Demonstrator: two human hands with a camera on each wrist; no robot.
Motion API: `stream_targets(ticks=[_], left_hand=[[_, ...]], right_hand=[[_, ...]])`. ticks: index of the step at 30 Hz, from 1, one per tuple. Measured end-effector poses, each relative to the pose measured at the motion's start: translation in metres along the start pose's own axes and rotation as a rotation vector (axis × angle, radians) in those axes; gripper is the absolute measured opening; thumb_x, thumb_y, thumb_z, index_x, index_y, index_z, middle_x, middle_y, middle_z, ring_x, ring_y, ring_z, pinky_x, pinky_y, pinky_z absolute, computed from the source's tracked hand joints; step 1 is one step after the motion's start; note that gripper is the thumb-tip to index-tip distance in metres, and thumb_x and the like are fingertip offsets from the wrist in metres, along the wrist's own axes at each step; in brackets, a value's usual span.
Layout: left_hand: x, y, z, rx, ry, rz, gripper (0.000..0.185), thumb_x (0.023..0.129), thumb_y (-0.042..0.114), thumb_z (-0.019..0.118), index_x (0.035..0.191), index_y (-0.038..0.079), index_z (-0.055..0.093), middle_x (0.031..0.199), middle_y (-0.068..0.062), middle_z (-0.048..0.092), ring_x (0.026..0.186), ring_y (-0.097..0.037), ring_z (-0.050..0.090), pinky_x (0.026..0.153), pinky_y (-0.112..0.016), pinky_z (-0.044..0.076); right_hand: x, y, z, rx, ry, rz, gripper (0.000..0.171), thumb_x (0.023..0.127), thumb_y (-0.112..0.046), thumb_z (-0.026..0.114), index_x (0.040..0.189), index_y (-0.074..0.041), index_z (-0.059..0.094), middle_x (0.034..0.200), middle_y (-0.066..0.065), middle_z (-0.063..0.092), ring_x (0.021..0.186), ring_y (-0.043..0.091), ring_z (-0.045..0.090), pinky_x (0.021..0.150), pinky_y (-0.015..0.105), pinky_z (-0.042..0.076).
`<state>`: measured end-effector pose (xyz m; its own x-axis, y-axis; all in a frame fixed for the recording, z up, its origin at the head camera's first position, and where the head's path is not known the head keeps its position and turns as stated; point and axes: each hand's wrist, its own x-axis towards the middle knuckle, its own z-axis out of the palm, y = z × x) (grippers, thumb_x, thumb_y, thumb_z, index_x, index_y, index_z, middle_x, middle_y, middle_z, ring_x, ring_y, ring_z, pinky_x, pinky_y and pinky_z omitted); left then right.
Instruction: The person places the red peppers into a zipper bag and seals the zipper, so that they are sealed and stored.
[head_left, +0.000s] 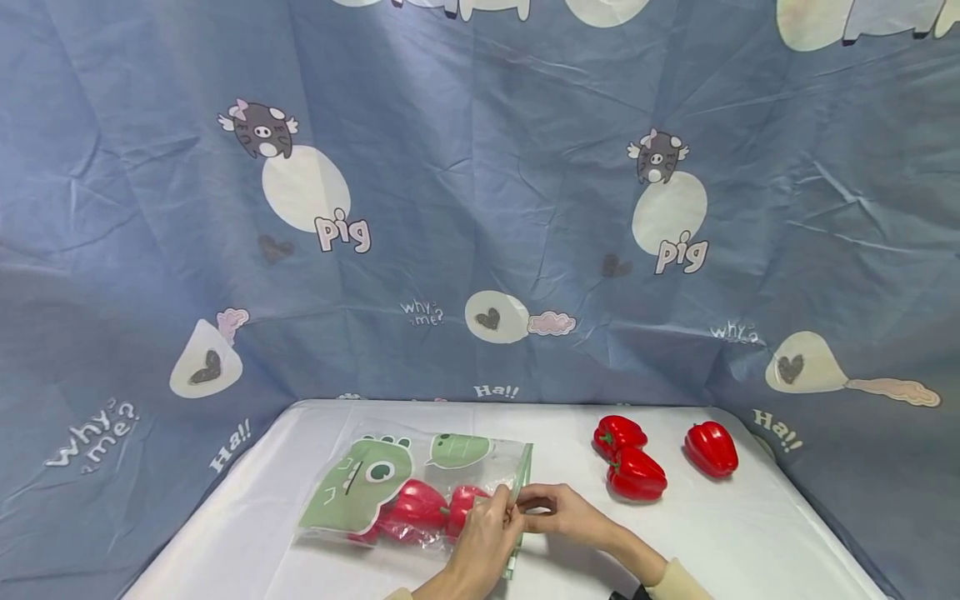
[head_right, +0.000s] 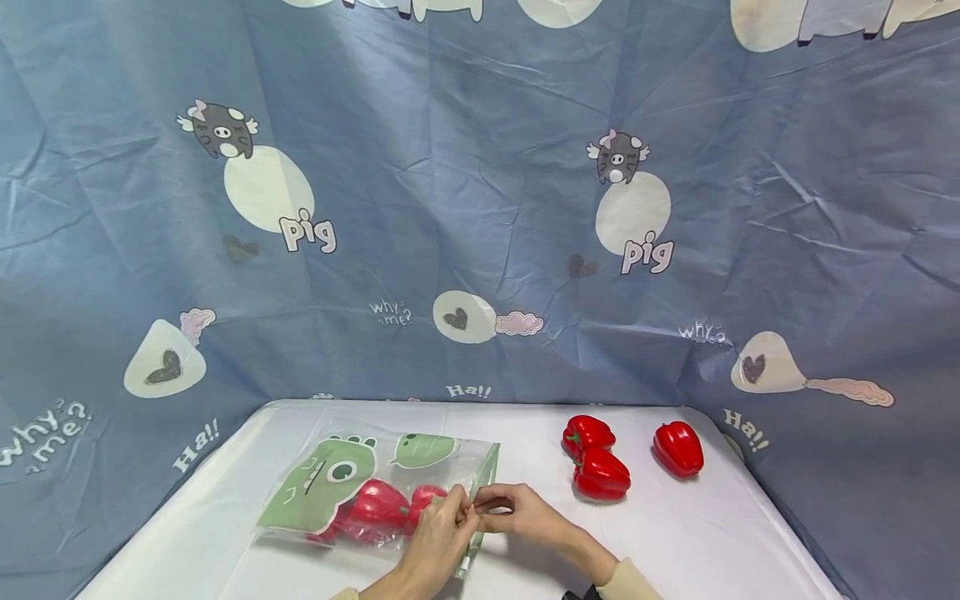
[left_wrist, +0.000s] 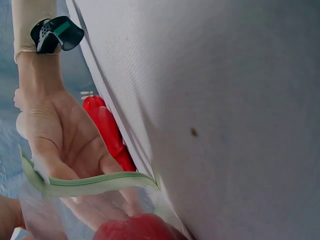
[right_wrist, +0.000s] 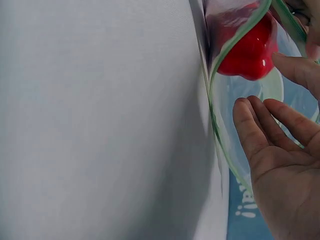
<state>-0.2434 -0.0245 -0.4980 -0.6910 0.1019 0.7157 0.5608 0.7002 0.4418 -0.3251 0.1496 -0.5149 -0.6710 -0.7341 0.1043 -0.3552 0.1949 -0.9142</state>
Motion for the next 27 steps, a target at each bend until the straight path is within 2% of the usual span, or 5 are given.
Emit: stream_targets(ticks=[10,20,27], left_hand=[[0.0,-0.002,0.001,0.005,0.009,0.009,0.024,0.074,-0.001,0.066,0.074,0.015,0.048,0.056,0.011,0.051,0.054,0.007,0.041,0.045,-0.006,0.031],[0.001,-0.002,0.003,0.018,0.028,0.019,0.023,0.073,-0.001,0.066,0.074,0.014,0.048,0.055,0.011,0.051,0.053,0.007,0.039,0.044,-0.006,0.03],[0.0,-0.001,0.002,0.007,0.002,-0.012,0.022,0.074,0.0,0.065,0.073,0.015,0.048,0.056,0.011,0.051,0.052,0.007,0.039,0.044,-0.006,0.031]], right_hand=[[-0.017,-0.007,-0.016,0.019,0.006,-0.009,0.043,0.09,-0.012,0.064,0.131,-0.001,0.055,0.127,0.021,0.06,0.117,0.036,0.058,0.092,0.018,0.047],[-0.035,-0.004,-0.031,0.012,0.03,0.039,0.046,0.09,-0.01,0.063,0.133,0.003,0.052,0.129,0.024,0.058,0.12,0.039,0.055,0.091,0.017,0.047],[-0.053,-0.006,-0.045,0.029,0.059,0.033,0.052,0.089,-0.008,0.064,0.136,0.006,0.046,0.13,0.029,0.055,0.12,0.043,0.054,0.092,0.017,0.047]])
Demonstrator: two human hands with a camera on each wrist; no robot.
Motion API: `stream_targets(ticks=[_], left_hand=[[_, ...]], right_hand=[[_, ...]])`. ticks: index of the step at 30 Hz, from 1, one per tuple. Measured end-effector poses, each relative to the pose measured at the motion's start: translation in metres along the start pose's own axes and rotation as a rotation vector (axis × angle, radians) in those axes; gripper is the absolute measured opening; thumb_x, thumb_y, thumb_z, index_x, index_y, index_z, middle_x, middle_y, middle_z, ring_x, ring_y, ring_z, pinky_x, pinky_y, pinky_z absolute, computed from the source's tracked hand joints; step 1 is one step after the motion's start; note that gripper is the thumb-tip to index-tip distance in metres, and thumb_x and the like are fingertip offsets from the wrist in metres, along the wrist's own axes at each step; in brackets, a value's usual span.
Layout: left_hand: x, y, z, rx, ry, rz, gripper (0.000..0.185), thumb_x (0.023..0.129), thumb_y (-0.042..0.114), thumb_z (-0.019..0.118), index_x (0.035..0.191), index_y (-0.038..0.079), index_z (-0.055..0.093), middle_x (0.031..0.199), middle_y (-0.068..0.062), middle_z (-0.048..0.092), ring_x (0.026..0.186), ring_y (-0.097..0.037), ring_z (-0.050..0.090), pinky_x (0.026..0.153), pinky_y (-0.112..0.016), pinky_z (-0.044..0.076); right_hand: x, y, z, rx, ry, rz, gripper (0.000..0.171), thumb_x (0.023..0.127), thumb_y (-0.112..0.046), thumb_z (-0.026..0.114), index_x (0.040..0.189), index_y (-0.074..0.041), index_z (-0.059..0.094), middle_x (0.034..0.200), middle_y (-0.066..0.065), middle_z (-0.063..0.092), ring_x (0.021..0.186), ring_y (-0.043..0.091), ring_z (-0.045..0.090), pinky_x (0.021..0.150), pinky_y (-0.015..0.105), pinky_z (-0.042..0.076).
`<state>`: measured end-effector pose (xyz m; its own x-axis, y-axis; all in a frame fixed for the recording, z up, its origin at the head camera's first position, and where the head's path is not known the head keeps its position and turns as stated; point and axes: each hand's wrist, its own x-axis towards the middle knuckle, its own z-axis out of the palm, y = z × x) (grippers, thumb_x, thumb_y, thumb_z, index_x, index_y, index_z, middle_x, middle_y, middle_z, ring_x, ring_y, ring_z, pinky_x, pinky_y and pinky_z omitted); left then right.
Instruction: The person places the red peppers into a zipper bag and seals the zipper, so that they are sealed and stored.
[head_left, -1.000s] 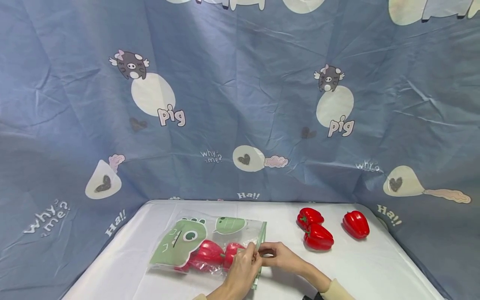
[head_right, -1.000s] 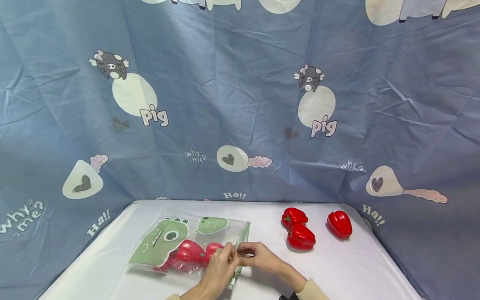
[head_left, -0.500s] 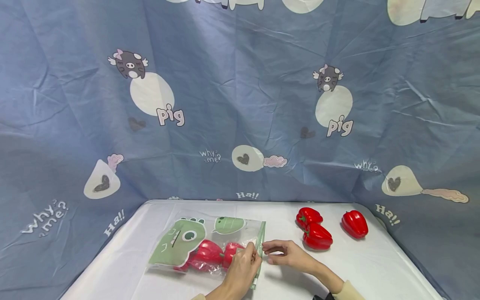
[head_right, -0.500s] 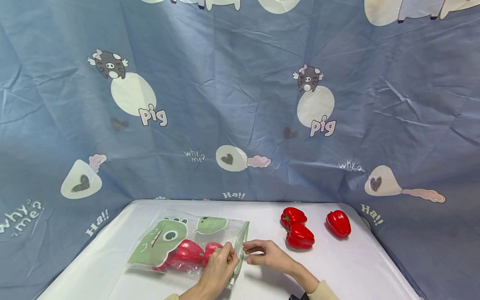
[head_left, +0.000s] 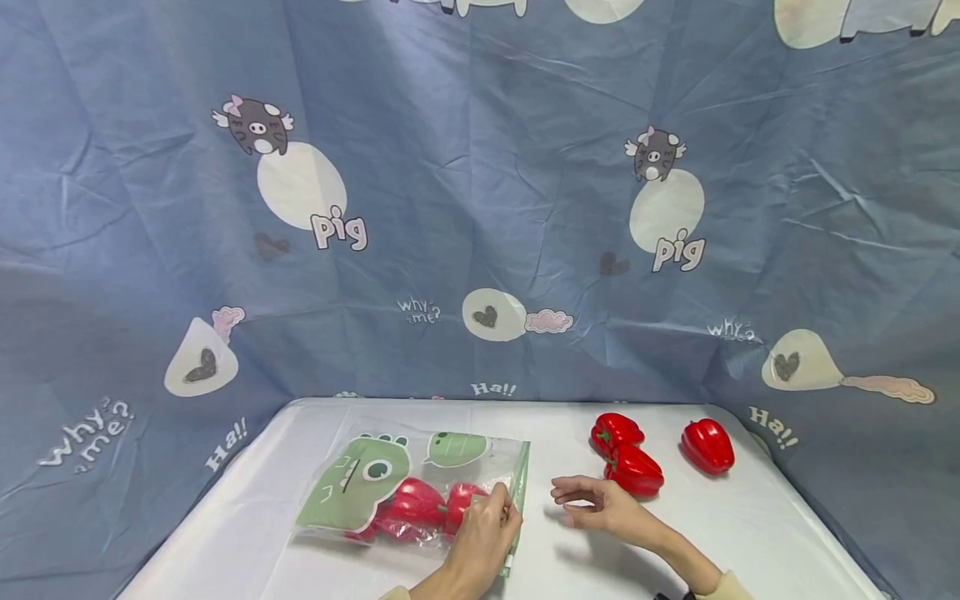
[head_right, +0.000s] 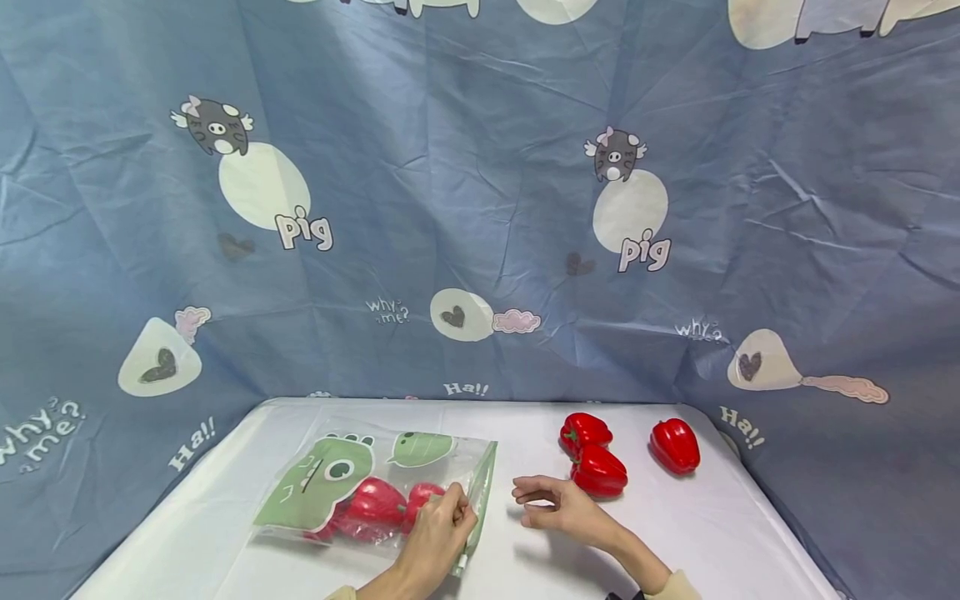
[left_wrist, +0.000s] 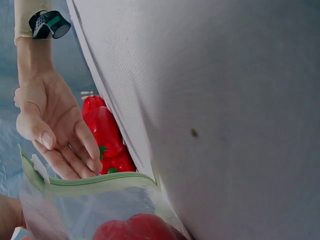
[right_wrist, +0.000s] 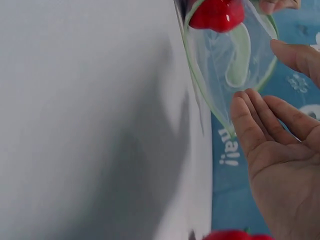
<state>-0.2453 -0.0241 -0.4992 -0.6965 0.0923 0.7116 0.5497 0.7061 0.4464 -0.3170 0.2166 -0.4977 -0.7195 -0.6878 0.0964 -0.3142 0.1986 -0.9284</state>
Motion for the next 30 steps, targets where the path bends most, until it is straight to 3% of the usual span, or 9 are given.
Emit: stream_targets(ticks=[8,16,20,27,30], left_hand=[[0.0,0.001,0.001,0.001,0.036,0.005,0.024,0.072,-0.003,0.066,0.073,0.014,0.048,0.055,0.01,0.052,0.053,0.006,0.041,0.045,-0.007,0.033],[0.0,0.001,0.001,0.017,0.052,0.019,0.024,0.072,-0.003,0.066,0.072,0.013,0.048,0.055,0.01,0.052,0.053,0.005,0.042,0.046,-0.008,0.033],[-0.001,0.001,0.001,0.005,0.031,0.002,0.024,0.073,-0.003,0.065,0.072,0.014,0.048,0.055,0.01,0.052,0.052,0.006,0.041,0.045,-0.007,0.033],[0.0,0.001,0.001,0.002,0.036,0.004,0.024,0.072,-0.004,0.066,0.072,0.013,0.048,0.055,0.009,0.054,0.051,0.007,0.041,0.044,-0.006,0.032],[0.0,0.001,0.001,0.006,0.042,0.008,0.025,0.071,-0.004,0.066,0.072,0.013,0.049,0.055,0.009,0.054,0.052,0.007,0.041,0.044,-0.006,0.032]], right_hand=[[-0.016,-0.002,-0.022,0.012,0.012,-0.003,0.052,0.09,-0.006,0.062,0.136,0.009,0.044,0.134,0.034,0.048,0.122,0.039,0.054,0.092,0.025,0.05],[-0.026,-0.009,-0.043,-0.007,0.063,-0.005,0.052,0.088,-0.007,0.064,0.137,-0.001,0.046,0.137,0.024,0.051,0.123,0.02,0.056,0.097,0.027,0.047],[-0.032,-0.014,-0.053,0.018,0.092,0.015,0.057,0.089,-0.007,0.063,0.141,0.0,0.04,0.141,0.024,0.046,0.124,0.014,0.054,0.096,0.025,0.048],[-0.041,-0.016,-0.071,-0.004,0.198,0.06,0.062,0.09,-0.011,0.064,0.143,0.002,0.035,0.145,0.027,0.04,0.134,0.043,0.039,0.093,0.02,0.048],[-0.045,-0.012,-0.079,-0.043,0.243,0.067,0.061,0.089,-0.013,0.065,0.142,0.0,0.038,0.144,0.025,0.042,0.133,0.043,0.039,0.094,0.017,0.046]])
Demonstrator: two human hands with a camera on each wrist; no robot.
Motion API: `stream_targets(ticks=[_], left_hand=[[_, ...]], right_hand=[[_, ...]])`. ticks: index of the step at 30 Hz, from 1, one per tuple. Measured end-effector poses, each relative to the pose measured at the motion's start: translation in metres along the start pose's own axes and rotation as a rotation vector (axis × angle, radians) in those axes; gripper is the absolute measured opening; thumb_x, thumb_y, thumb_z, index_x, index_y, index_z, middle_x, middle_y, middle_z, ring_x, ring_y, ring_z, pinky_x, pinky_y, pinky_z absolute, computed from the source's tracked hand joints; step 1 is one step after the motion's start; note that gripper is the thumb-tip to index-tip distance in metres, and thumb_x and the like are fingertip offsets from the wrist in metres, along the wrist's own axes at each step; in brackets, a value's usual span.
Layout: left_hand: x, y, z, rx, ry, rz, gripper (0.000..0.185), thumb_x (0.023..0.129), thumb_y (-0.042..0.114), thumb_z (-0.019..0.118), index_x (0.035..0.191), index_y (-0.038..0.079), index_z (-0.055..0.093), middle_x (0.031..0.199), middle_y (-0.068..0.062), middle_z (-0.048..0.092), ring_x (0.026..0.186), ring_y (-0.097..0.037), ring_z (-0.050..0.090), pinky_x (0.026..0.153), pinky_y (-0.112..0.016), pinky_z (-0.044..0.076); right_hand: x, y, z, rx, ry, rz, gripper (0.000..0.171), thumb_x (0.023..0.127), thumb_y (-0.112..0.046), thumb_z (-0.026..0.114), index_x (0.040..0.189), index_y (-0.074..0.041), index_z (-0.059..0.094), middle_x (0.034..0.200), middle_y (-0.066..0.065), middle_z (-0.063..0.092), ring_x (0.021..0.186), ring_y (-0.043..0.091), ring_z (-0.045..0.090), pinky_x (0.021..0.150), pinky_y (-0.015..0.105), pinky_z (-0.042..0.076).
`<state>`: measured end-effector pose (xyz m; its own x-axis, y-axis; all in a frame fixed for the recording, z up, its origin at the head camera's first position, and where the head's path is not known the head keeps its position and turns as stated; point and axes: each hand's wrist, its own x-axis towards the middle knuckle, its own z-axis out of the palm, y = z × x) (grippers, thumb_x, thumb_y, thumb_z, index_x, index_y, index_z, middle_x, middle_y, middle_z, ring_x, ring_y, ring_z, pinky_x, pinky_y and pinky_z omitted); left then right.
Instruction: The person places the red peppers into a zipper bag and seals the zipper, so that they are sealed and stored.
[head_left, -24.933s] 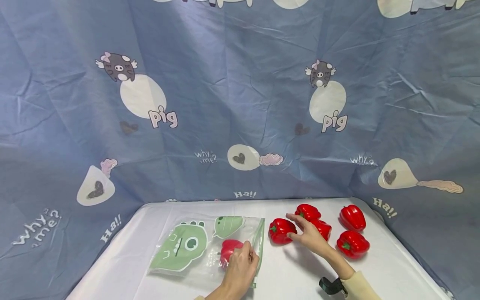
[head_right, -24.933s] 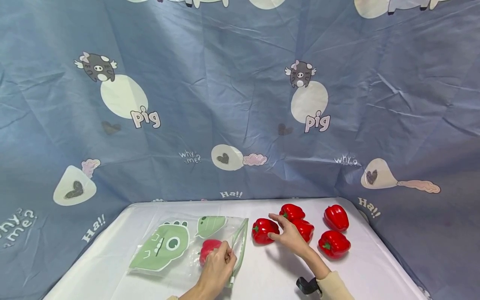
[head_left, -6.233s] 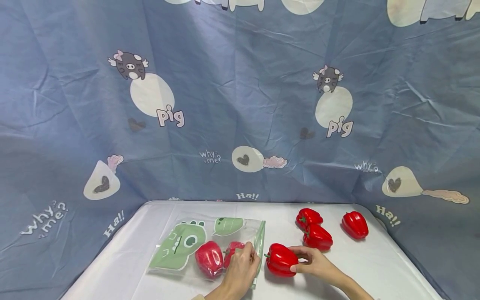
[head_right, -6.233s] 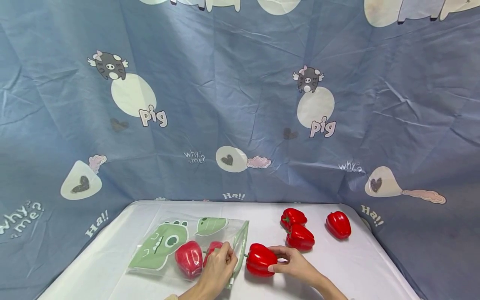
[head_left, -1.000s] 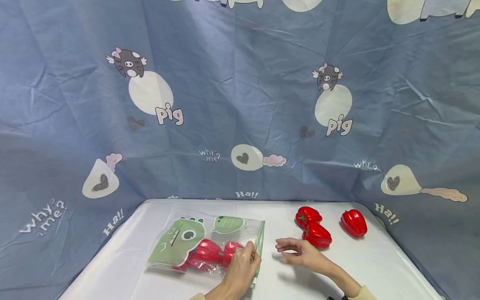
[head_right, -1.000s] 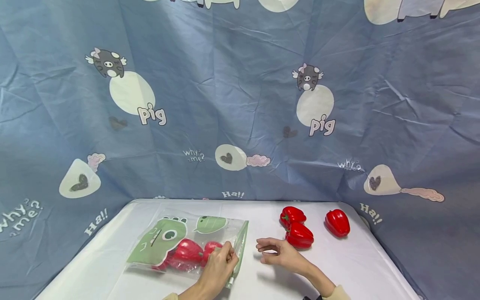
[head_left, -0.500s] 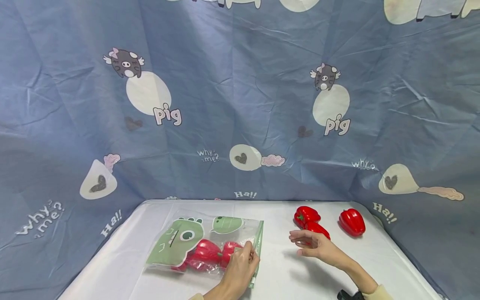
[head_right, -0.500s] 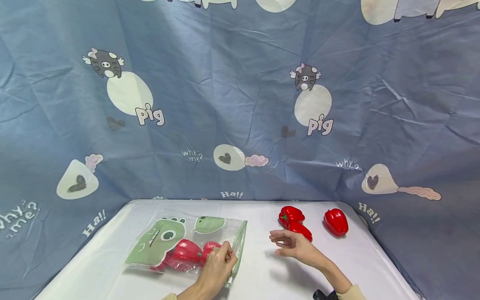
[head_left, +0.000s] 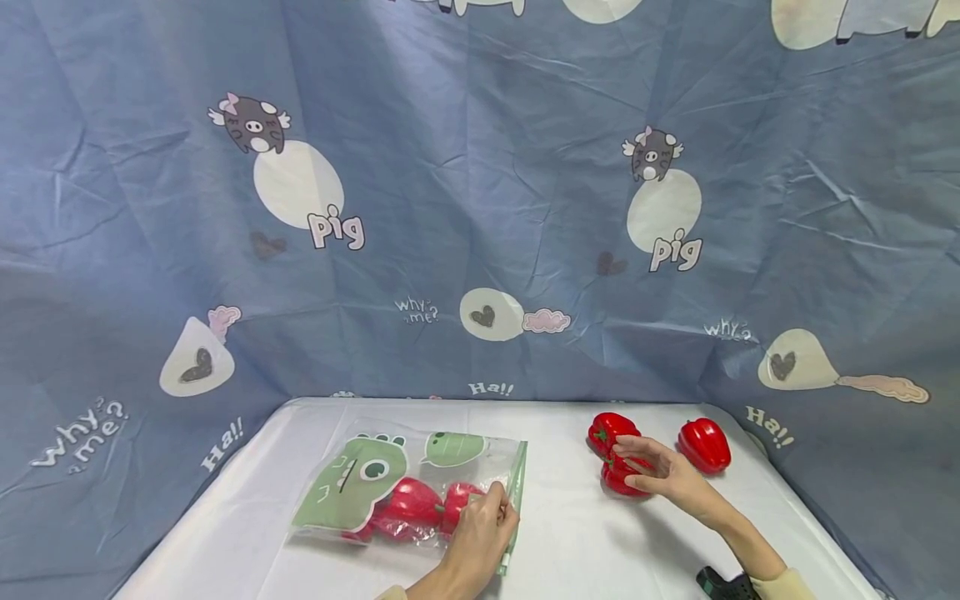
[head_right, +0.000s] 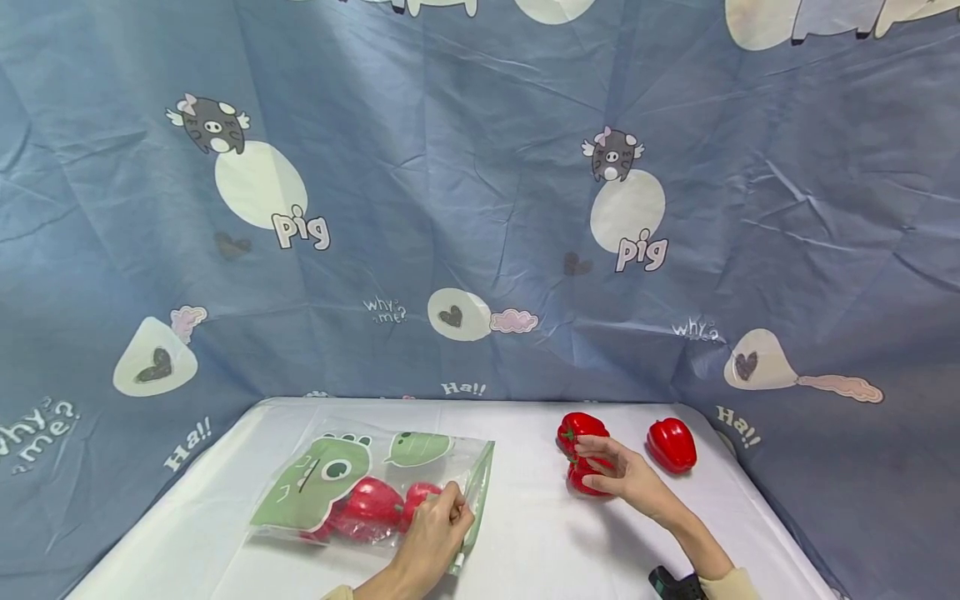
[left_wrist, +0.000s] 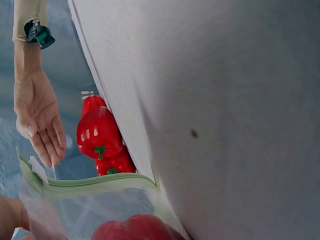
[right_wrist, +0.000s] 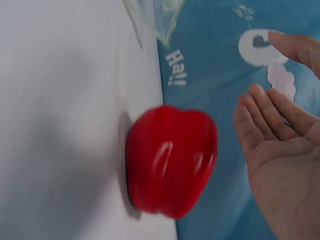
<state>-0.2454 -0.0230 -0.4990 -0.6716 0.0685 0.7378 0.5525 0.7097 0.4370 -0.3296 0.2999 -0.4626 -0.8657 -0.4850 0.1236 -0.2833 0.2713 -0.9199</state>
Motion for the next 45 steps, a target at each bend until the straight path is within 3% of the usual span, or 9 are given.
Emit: stream_targets(ticks=[5,14,21,23,32,45], left_hand=[[-0.001,0.0,-0.001,-0.004,-0.008,-0.001,0.024,0.072,-0.004,0.066,0.073,0.013,0.049,0.056,0.008,0.055,0.052,0.007,0.042,0.044,-0.006,0.034],[0.0,0.0,0.0,-0.005,-0.013,0.0,0.023,0.072,-0.004,0.066,0.073,0.013,0.049,0.056,0.008,0.055,0.052,0.007,0.042,0.045,-0.006,0.033],[-0.001,0.0,0.0,-0.013,-0.025,-0.008,0.023,0.073,-0.003,0.066,0.073,0.013,0.05,0.057,0.008,0.055,0.052,0.006,0.043,0.045,-0.006,0.034],[-0.001,0.001,0.0,-0.011,-0.02,-0.005,0.023,0.073,-0.003,0.066,0.073,0.013,0.049,0.057,0.008,0.055,0.053,0.006,0.043,0.045,-0.007,0.034],[-0.001,0.001,-0.001,-0.004,-0.009,0.001,0.023,0.073,-0.003,0.066,0.073,0.012,0.049,0.055,0.008,0.054,0.052,0.005,0.042,0.044,-0.007,0.034],[-0.001,0.0,0.0,-0.006,-0.026,-0.01,0.022,0.074,-0.002,0.066,0.073,0.013,0.049,0.056,0.008,0.054,0.052,0.006,0.043,0.044,-0.007,0.034]], right_hand=[[-0.004,0.01,-0.011,-0.03,0.052,0.009,0.059,0.088,-0.015,0.066,0.14,-0.005,0.042,0.143,0.023,0.044,0.135,0.043,0.038,0.097,0.018,0.045],[-0.006,0.025,-0.023,0.003,0.104,0.025,0.063,0.088,-0.013,0.066,0.143,0.001,0.037,0.144,0.026,0.042,0.138,0.048,0.029,0.094,0.016,0.045],[-0.007,0.039,-0.027,-0.008,0.138,0.025,0.064,0.087,-0.014,0.067,0.143,0.0,0.038,0.146,0.026,0.04,0.13,0.006,0.047,0.095,0.01,0.039],[-0.006,0.043,-0.028,-0.014,0.145,0.046,0.065,0.087,-0.015,0.068,0.143,0.001,0.038,0.146,0.026,0.041,0.129,0.004,0.047,0.095,0.01,0.039],[-0.003,0.056,-0.03,-0.041,0.189,0.15,0.069,0.086,-0.02,0.07,0.143,0.001,0.038,0.145,0.024,0.043,0.138,0.042,0.035,0.1,0.026,0.045],[0.005,0.066,-0.024,-0.073,0.163,0.184,0.071,0.084,-0.018,0.072,0.142,0.005,0.038,0.144,0.028,0.042,0.132,0.046,0.041,0.097,0.038,0.048]])
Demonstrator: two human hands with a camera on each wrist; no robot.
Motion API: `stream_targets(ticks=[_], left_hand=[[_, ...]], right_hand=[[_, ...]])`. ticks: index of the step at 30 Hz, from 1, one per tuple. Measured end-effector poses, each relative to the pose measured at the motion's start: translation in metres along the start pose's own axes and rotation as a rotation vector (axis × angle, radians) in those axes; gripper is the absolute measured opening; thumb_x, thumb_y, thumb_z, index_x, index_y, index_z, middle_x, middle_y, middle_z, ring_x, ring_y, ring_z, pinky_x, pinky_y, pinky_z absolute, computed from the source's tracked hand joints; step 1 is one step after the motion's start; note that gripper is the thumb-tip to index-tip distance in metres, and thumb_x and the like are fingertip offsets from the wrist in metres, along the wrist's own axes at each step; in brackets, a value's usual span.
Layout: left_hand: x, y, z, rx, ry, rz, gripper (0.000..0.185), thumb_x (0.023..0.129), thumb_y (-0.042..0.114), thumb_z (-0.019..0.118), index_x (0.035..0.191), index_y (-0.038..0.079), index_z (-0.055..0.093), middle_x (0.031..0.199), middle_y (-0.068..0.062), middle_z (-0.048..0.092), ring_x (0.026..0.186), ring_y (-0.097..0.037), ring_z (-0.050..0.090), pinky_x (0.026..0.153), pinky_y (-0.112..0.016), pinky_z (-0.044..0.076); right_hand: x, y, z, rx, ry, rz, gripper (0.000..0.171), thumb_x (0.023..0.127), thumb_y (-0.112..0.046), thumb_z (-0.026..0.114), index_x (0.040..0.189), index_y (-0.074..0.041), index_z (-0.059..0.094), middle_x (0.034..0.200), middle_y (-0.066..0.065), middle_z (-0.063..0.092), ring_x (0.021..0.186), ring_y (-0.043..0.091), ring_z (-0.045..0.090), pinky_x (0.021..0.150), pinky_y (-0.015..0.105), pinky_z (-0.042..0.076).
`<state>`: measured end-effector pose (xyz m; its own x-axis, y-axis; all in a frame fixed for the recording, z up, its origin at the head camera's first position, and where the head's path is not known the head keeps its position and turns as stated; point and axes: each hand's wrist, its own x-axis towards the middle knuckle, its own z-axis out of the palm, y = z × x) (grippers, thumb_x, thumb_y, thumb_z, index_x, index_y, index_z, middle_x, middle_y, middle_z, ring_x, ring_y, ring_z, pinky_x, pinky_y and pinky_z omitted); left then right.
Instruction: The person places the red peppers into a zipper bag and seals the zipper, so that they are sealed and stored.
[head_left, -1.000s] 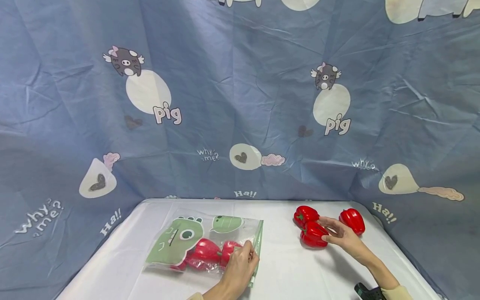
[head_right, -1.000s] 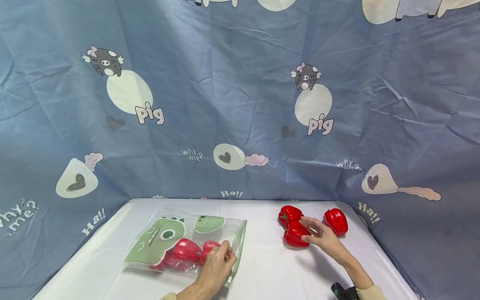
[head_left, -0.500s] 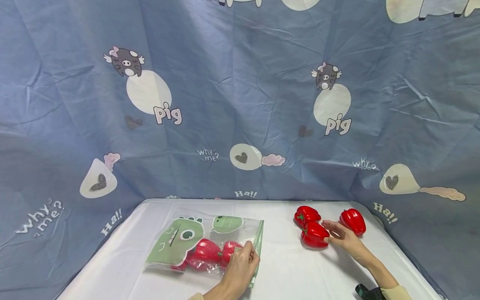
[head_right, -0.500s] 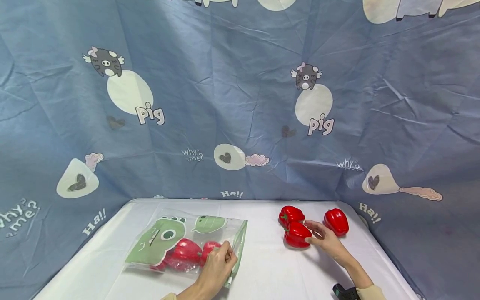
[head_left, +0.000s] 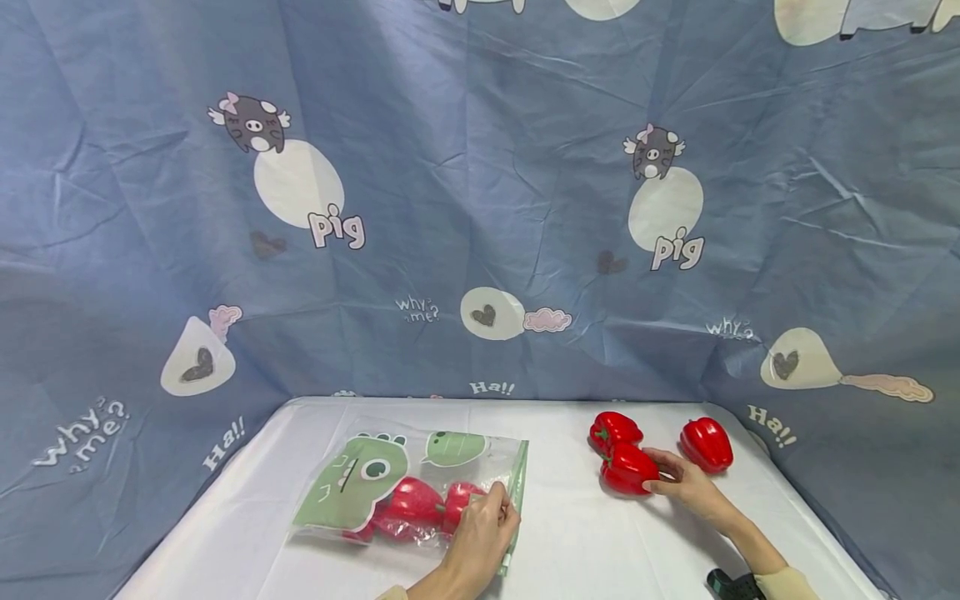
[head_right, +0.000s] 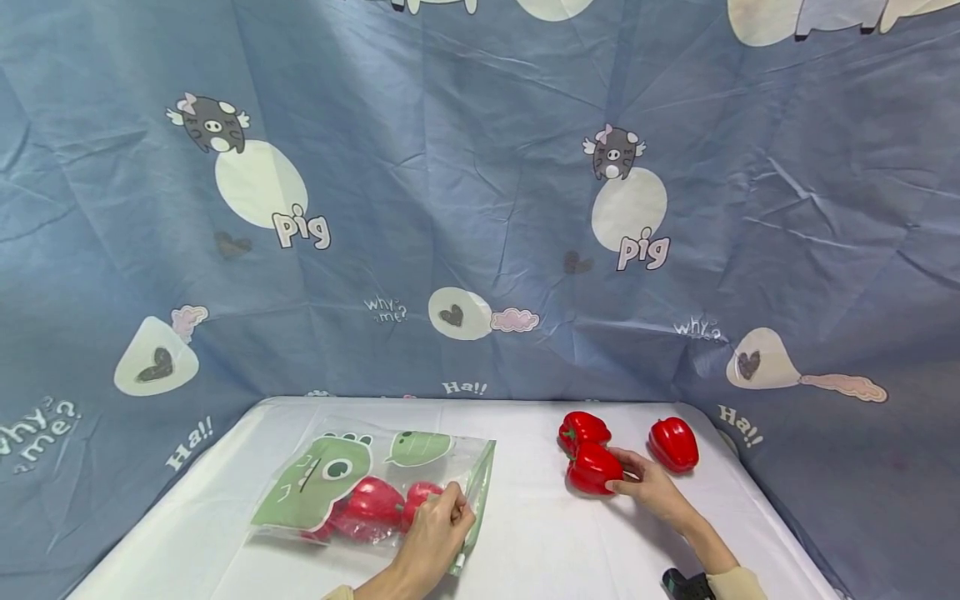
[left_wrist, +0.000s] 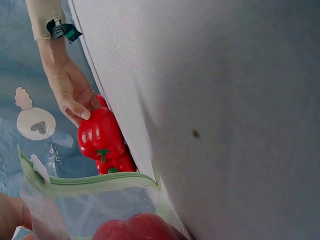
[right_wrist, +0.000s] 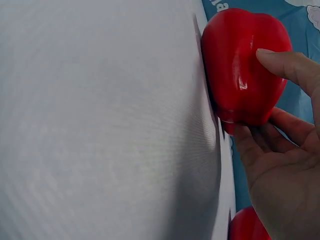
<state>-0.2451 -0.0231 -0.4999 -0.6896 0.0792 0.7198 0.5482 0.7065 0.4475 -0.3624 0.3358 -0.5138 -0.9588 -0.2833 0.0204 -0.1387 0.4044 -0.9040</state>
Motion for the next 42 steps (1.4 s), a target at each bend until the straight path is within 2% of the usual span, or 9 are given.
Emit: stream_targets(ticks=[11,17,22,31,35,42], left_hand=[[0.0,0.0,0.0,-0.005,0.0,-0.006,0.023,0.073,-0.003,0.066,0.073,0.013,0.049,0.055,0.009,0.054,0.052,0.006,0.042,0.044,-0.007,0.033],[0.001,0.0,0.0,0.002,0.011,-0.005,0.023,0.073,-0.002,0.066,0.072,0.014,0.049,0.055,0.009,0.053,0.051,0.006,0.041,0.044,-0.006,0.033],[0.002,0.001,0.0,0.013,0.016,-0.002,0.023,0.073,-0.002,0.065,0.072,0.014,0.049,0.055,0.01,0.053,0.052,0.007,0.04,0.044,-0.006,0.033],[0.002,0.0,0.0,0.021,0.013,-0.003,0.023,0.073,-0.003,0.066,0.073,0.013,0.049,0.055,0.008,0.056,0.051,0.006,0.043,0.044,-0.007,0.034],[0.001,-0.001,0.0,0.014,0.015,-0.005,0.023,0.073,-0.003,0.066,0.073,0.013,0.049,0.055,0.008,0.055,0.052,0.006,0.043,0.045,-0.007,0.034],[0.001,0.0,-0.001,0.0,-0.018,-0.035,0.022,0.075,-0.002,0.065,0.073,0.014,0.05,0.057,0.009,0.055,0.053,0.006,0.043,0.045,-0.008,0.033]], right_hand=[[-0.001,-0.003,0.008,-0.031,0.057,0.039,0.069,0.082,-0.022,0.074,0.137,0.006,0.044,0.137,0.026,0.051,0.124,0.04,0.051,0.094,0.038,0.05],[-0.001,-0.01,0.014,-0.037,0.071,0.063,0.069,0.083,-0.027,0.074,0.138,0.004,0.045,0.137,0.024,0.051,0.125,0.041,0.051,0.095,0.042,0.05],[0.0,-0.018,0.019,-0.026,0.069,0.058,0.069,0.082,-0.027,0.074,0.137,0.003,0.046,0.137,0.024,0.052,0.124,0.041,0.052,0.093,0.039,0.051],[0.004,-0.027,0.035,-0.006,-0.004,-0.019,0.064,0.084,-0.025,0.072,0.137,0.002,0.047,0.136,0.023,0.053,0.12,0.038,0.055,0.089,0.033,0.054],[0.004,-0.033,0.045,0.046,-0.064,-0.066,0.064,0.084,-0.02,0.072,0.137,0.005,0.045,0.136,0.026,0.051,0.12,0.04,0.055,0.088,0.031,0.054],[0.007,-0.04,0.061,0.057,-0.122,-0.112,0.062,0.085,-0.017,0.071,0.137,0.006,0.045,0.135,0.027,0.051,0.12,0.04,0.055,0.088,0.028,0.053]])
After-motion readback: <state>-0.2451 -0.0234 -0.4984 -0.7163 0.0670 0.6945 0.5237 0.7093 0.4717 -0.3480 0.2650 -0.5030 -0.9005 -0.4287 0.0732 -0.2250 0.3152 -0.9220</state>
